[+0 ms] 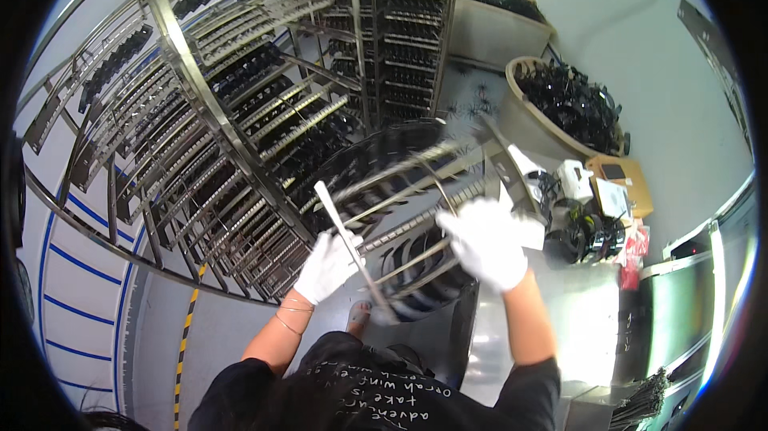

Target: The person assembles sunglasses by attaching black plastic frames to metal arms and placing them into a metal rack. The person repeatedly picks up frames and arms, aligns them, and secures them together before arranging the completed units in the rack.

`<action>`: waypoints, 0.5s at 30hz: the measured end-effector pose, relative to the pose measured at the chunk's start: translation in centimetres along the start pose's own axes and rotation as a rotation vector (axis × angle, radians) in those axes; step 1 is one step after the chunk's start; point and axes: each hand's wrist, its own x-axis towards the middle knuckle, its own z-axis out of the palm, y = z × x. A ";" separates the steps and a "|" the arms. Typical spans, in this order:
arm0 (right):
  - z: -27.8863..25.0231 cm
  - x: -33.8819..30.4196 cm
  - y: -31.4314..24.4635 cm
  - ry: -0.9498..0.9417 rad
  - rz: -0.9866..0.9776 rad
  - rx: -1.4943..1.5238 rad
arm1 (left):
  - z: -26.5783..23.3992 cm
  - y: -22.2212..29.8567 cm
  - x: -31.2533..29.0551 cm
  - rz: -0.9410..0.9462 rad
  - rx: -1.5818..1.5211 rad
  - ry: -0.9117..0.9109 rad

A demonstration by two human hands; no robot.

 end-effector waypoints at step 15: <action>11.2 34.7 0.9 0.073 -0.306 0.209 | -17.2 11.7 -9.4 0.101 -0.085 0.363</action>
